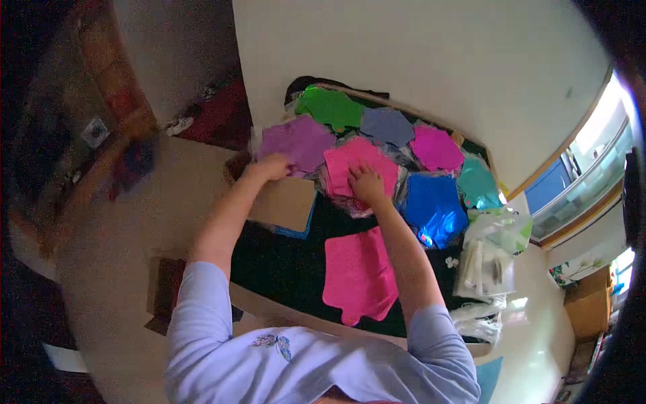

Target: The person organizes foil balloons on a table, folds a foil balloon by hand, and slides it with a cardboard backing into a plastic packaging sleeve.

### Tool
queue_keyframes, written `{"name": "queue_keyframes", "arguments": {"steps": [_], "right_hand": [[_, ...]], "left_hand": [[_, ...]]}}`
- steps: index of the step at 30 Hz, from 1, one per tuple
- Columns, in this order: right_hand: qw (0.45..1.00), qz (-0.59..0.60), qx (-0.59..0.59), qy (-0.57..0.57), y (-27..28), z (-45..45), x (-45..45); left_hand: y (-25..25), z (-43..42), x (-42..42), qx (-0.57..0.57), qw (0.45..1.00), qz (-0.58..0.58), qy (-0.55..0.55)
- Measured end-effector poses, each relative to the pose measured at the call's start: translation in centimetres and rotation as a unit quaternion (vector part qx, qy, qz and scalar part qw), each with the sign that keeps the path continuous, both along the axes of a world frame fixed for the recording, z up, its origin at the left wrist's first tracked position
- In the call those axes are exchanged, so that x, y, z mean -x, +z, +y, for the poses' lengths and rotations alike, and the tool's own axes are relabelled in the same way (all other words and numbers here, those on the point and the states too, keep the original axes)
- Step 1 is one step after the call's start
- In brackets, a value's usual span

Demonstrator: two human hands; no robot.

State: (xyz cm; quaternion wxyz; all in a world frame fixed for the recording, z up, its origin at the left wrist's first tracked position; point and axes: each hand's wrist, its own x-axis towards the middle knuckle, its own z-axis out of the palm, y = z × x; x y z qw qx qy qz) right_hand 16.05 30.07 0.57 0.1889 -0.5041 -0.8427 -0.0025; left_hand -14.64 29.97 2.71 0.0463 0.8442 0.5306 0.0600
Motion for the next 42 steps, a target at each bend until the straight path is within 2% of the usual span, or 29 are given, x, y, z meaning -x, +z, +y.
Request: {"name": "queue_keyframes", "arguments": {"steps": [1,4,7,8,9,10,11,13,14,16,18,19,20,22,25,27,28,32,34,37,39,40,42], "right_hand": [[0.997,-0.022,0.029,-0.064,-0.5,-0.8,0.0],[0.993,-0.058,0.056,-0.083,-0.7,-0.6,0.4],[0.986,-0.091,0.103,-0.098,0.8,-0.9,1.1],[0.985,-0.096,0.105,-0.093,0.8,-0.4,1.6],[0.992,-0.094,0.081,-0.036,0.9,0.1,2.2],[0.994,-0.091,0.056,0.019,1.1,0.6,2.7],[0.994,-0.091,0.056,0.02,1.2,1.1,3.6],[0.983,-0.124,0.023,0.136,1.5,1.7,6.2],[0.983,-0.123,0.022,0.137,0.7,2.3,7.3],[0.968,-0.005,-0.098,0.231,-2.0,3.7,9.0],[0.968,-0.013,-0.073,0.238,-2.4,3.8,9.7],[0.968,-0.023,-0.048,0.245,-2.3,3.7,10.1],[0.968,-0.023,-0.048,0.246,-2.1,3.6,10.4],[0.976,-0.007,0.094,0.196,-1.3,3.5,11.0],[0.973,-0.063,0.102,0.198,-0.7,3.5,11.0],[0.974,-0.063,0.066,0.209,-0.7,3.5,10.7],[0.973,-0.06,0.027,0.222,-0.8,3.5,10.7],[0.972,-0.057,0.096,0.209,-0.5,4.0,11.4],[0.975,-0.027,0.074,0.209,-0.6,4.1,11.4],[0.976,-0.035,0.036,0.214,-0.9,4.4,11.3],[0.978,-0.041,0.053,0.199,-1.0,4.4,11.4],[0.979,-0.046,0.069,0.184,-0.8,4.3,11.5],[0.98,-0.018,0.055,0.189,-0.4,4.4,11.8]], "left_hand": [[0.6,-0.2,-0.4,0.003,1.0,-0.005,0.005],[2.5,-0.5,-0.3,0.065,0.998,-0.019,0.009],[3.5,0.1,-0.2,0.055,0.998,0.018,0.037],[3.6,0.4,-0.4,0.096,0.993,0.053,0.043],[3.5,0.5,-0.5,0.137,0.985,0.089,0.046],[3.3,0.5,-0.8,0.14,0.985,0.087,0.047],[3.4,0.6,-0.9,0.127,0.988,0.084,0.033],[3.2,0.8,-0.8,0.113,0.99,0.083,0.02],[3.2,1.0,-0.7,0.116,0.99,0.075,0.034],[2.6,1.7,0.0,0.119,0.989,0.067,0.048],[2.1,2.2,1.0,0.079,0.995,-0.046,0.037],[2.1,2.5,1.3,0.078,0.995,-0.046,0.038],[2.0,2.7,1.5,0.054,0.998,-0.036,0.016],[2.0,3.0,1.9,0.029,0.999,-0.025,-0.007],[1.6,3.6,2.2,0.008,0.997,-0.059,-0.04],[1.8,4.5,2.4,0.136,0.987,-0.075,-0.042],[1.8,4.5,2.5,0.138,0.987,-0.076,-0.042],[1.1,5.0,3.2,0.074,0.986,-0.135,-0.061],[1.1,5.0,3.1,0.046,0.984,-0.154,-0.075],[1.0,5.5,3.4,0.035,0.993,-0.113,-0.019],[1.3,6.1,4.0,0.224,0.947,-0.225,0.045],[1.2,6.1,4.1,0.226,0.947,-0.224,0.046],[1.3,6.1,4.4,0.156,0.964,-0.214,0.002]]}}
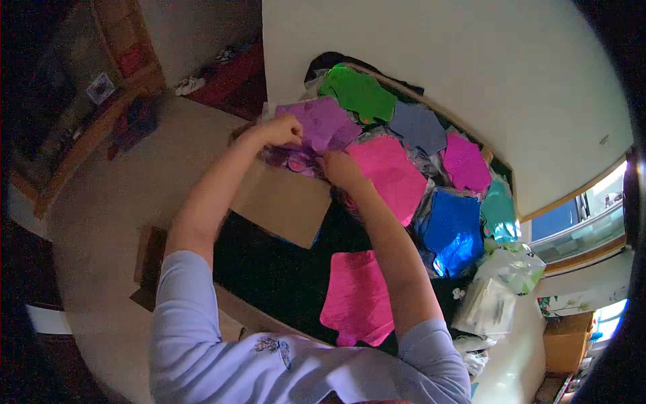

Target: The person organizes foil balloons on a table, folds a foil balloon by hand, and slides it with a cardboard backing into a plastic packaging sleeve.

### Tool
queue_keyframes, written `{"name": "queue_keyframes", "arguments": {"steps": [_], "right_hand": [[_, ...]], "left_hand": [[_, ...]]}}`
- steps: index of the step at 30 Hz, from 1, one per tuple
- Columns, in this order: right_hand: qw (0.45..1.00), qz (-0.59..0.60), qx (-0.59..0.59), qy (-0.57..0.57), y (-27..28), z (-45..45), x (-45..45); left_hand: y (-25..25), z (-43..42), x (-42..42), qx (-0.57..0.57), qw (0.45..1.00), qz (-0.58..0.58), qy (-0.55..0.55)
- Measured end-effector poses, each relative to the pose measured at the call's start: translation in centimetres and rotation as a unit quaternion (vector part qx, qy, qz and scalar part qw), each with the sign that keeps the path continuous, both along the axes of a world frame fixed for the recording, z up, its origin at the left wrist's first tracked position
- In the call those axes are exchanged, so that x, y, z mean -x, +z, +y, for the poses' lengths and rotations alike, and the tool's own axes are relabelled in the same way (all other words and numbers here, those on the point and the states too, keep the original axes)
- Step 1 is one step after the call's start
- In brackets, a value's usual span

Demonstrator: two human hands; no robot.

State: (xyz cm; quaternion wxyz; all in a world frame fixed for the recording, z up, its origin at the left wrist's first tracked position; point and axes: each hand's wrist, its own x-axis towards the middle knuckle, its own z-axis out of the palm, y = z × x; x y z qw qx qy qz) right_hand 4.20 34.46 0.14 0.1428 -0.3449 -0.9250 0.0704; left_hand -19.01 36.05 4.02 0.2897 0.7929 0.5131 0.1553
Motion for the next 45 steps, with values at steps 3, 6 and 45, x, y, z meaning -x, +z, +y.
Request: {"name": "queue_keyframes", "arguments": {"steps": [3,6,45], "right_hand": [[0.998,0.066,-0.017,-0.016,1.8,-0.6,0.6],[0.994,0.094,-0.026,-0.054,2.8,-0.2,1.8],[0.987,0.129,-0.062,-0.075,4.6,17.3,-13.2]], "left_hand": [[-0.5,-0.7,-1.1,-0.185,0.982,0.035,0.032],[-0.4,-1.3,-2.5,-0.201,0.978,0.017,0.056],[-3.7,14.0,-14.3,-0.436,0.868,0.235,-0.045]]}}
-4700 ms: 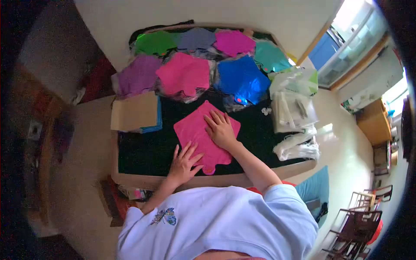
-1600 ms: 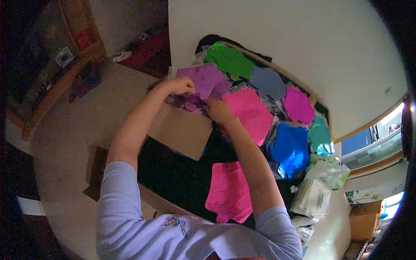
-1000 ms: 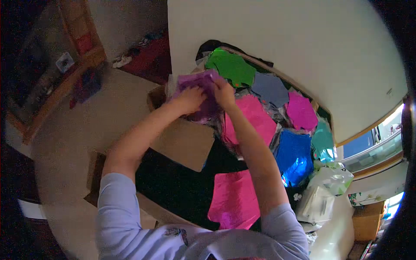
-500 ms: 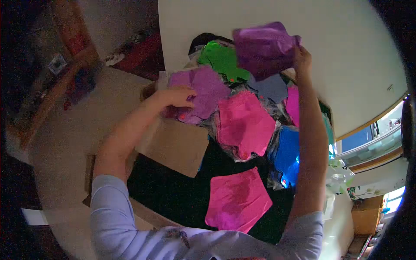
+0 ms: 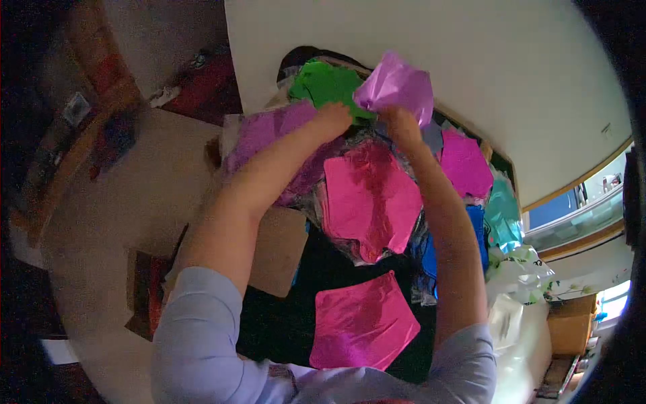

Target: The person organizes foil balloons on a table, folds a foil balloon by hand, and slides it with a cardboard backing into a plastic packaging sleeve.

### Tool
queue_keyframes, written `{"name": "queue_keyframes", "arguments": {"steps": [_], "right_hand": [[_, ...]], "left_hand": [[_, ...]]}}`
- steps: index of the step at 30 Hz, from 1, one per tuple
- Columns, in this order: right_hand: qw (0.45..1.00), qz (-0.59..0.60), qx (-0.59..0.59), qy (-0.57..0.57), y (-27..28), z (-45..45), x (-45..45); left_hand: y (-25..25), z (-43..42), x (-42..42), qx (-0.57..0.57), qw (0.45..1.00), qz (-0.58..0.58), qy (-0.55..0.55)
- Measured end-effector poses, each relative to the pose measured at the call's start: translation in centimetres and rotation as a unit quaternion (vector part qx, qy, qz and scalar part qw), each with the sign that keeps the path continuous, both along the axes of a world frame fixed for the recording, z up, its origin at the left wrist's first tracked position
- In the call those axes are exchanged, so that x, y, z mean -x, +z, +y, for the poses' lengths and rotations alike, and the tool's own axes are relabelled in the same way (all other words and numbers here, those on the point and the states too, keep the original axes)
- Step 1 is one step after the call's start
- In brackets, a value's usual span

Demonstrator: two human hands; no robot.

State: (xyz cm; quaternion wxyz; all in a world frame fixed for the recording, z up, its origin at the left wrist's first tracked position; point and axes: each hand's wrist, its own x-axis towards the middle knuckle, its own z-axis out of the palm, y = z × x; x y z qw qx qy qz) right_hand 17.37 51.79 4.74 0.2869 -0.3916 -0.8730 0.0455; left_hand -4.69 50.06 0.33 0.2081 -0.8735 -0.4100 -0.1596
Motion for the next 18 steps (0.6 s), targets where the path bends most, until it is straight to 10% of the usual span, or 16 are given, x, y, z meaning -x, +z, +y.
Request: {"name": "queue_keyframes", "arguments": {"steps": [5,14,18], "right_hand": [[0.975,-0.109,0.05,-0.188,-5.4,1.6,1.0],[0.966,0.08,-0.245,-0.037,-2.9,0.9,6.1],[0.997,0.018,-0.048,-0.064,-4.1,1.3,7.2]], "left_hand": [[1.9,0.5,-0.2,0.188,0.971,-0.121,0.086],[3.3,1.7,2.6,0.22,0.965,-0.138,0.04],[3.1,1.8,3.0,0.158,0.969,-0.187,0.016]]}}
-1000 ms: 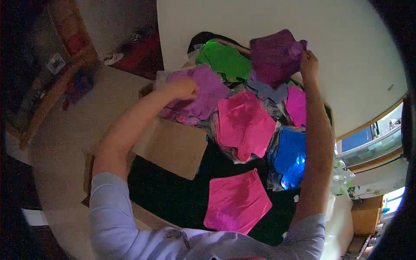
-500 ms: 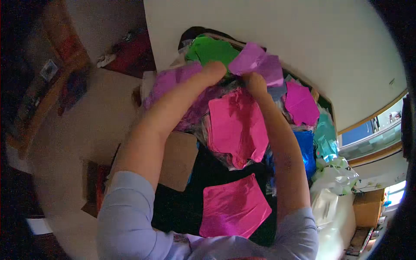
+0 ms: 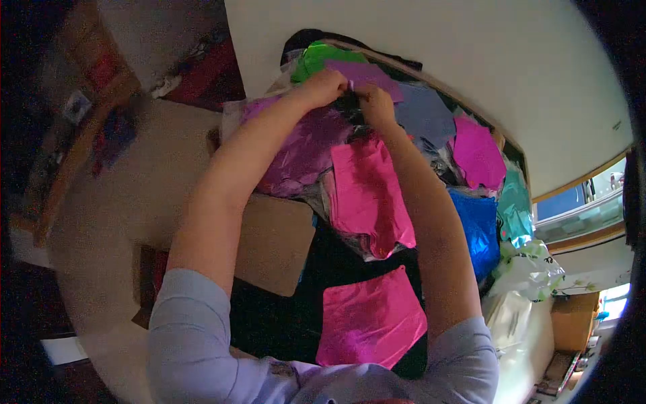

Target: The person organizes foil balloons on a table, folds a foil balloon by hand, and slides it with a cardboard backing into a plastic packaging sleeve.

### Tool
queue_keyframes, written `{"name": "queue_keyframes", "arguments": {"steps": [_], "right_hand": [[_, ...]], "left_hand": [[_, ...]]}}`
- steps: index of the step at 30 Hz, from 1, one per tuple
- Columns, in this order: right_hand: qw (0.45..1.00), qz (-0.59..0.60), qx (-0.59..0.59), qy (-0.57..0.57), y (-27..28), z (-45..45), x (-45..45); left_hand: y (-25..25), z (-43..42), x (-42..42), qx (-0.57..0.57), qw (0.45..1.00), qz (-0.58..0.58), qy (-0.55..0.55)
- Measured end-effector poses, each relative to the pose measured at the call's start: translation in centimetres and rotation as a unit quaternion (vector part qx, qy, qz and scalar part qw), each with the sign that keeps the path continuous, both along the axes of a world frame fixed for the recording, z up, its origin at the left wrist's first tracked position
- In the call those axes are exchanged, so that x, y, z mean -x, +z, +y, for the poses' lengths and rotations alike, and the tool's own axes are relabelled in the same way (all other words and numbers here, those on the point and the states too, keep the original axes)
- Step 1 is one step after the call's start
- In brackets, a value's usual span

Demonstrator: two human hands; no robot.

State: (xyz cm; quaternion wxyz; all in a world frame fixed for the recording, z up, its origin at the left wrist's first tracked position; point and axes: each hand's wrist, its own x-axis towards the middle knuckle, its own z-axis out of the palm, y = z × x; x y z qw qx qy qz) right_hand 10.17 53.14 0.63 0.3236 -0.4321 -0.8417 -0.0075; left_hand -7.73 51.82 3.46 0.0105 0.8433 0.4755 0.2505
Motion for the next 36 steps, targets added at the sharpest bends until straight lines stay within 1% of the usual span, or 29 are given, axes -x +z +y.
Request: {"name": "queue_keyframes", "arguments": {"steps": [2,4,6,7,8,9,10,11,13,15,16,17,18,19,20,21,22,23,24,25,26,27,28,30,31,33,34,35,36], "right_hand": [[0.991,0.105,0.024,0.073,-0.1,-0.9,0.5],[0.995,0.077,0.03,0.057,0.0,-0.7,0.7],[0.997,0.05,0.035,0.039,0.5,-0.6,0.8],[0.997,0.055,0.057,-0.007,1.0,-0.6,0.9],[0.994,0.059,0.08,-0.052,1.5,-0.6,1.0],[0.994,0.059,0.08,-0.052,1.6,-0.5,1.0],[0.992,0.104,0.056,-0.035,1.8,-0.3,1.1],[0.988,0.148,0.032,-0.018,2.1,-0.1,1.1],[0.987,0.156,0.008,-0.029,2.9,0.4,1.0],[0.986,0.164,-0.015,-0.039,4.3,0.9,0.3],[0.979,0.192,-0.01,-0.066,5.4,1.2,-0.8],[0.971,0.221,-0.005,-0.092,6.6,1.5,-2.1],[0.976,0.182,-0.027,-0.115,7.7,3.3,-4.6],[0.979,0.142,-0.049,-0.137,9.0,4.9,-7.4],[0.962,0.124,-0.031,-0.242,11.0,4.2,-9.8],[0.958,0.098,-0.026,-0.27,12.4,4.0,-13.1],[0.918,0.316,0.033,-0.238,12.0,6.1,-17.0],[0.946,0.098,-0.062,-0.303,12.7,6.6,-21.8],[0.915,-0.126,-0.153,-0.351,13.4,6.7,-25.7],[0.913,-0.128,-0.154,-0.356,13.7,6.6,-28.5],[0.926,0.056,-0.105,-0.359,13.7,6.4,-31.1],[0.904,0.239,-0.056,-0.351,13.8,5.7,-32.9],[0.901,0.239,-0.06,-0.358,14.9,3.6,-32.6],[0.897,0.159,-0.102,-0.4,17.4,-2.2,-28.1],[0.895,0.16,-0.104,-0.403,17.1,-2.9,-27.3],[0.943,0.157,-0.154,-0.249,16.2,-3.3,-26.2],[0.951,0.152,-0.146,-0.225,15.5,-3.4,-24.4],[0.959,0.146,-0.137,-0.199,14.5,-3.3,-23.1],[0.966,0.127,-0.159,-0.161,10.6,0.4,-23.8]], "left_hand": [[0.2,-0.3,0.0,-0.007,1.0,-0.004,-0.004],[0.1,-0.6,-0.3,-0.013,1.0,-0.007,-0.011],[-0.2,-1.0,-0.8,-0.058,0.997,-0.036,0.041],[-0.2,-1.1,-1.2,-0.058,0.997,-0.036,0.04],[-0.2,-1.2,-1.5,-0.093,0.993,0.062,0.039],[-0.2,-1.4,-1.9,-0.127,0.978,0.16,0.038],[-0.3,-1.8,-2.1,-0.126,0.978,0.159,0.039],[-0.4,-2.3,-2.3,-0.096,0.974,0.197,0.052],[-1.3,-2.1,-2.3,-0.067,0.968,0.234,0.064],[-2.7,-1.3,-1.5,0.095,0.963,0.214,0.137],[-2.7,-0.8,-1.1,0.095,0.963,0.213,0.136],[-2.5,-0.2,-0.7,0.155,0.957,0.211,0.123],[-2.6,0.2,-0.4,0.214,0.948,0.208,0.109],[-2.7,0.2,-0.2,0.214,0.949,0.207,0.108],[-2.8,0.1,0.0,0.204,0.947,0.224,0.108],[-2.8,0.0,0.1,0.193,0.945,0.241,0.109],[-2.9,-0.1,0.3,0.191,0.946,0.239,0.107],[-3.1,0.0,0.5,0.2,0.951,0.215,0.1],[-3.3,0.3,1.0,0.208,0.954,0.192,0.093],[-4.5,1.1,1.8,0.207,0.955,0.192,0.088],[-6.0,2.7,2.7,0.179,0.955,0.232,0.057],[-6.5,3.7,2.5,0.149,0.951,0.271,0.025],[-5.0,2.8,1.5,0.144,0.951,0.272,0.018],[-0.5,-1.2,-0.2,0.232,0.941,0.225,0.103],[-0.1,-2.3,-1.1,0.229,0.942,0.226,0.099],[0.5,-3.4,-3.3,0.082,0.974,0.168,0.126],[0.7,-3.1,-4.4,0.08,0.974,0.172,0.126],[0.7,-2.7,-5.8,0.041,0.987,0.149,0.044],[0.7,-2.2,-6.9,0.0,0.992,0.122,-0.039]]}}
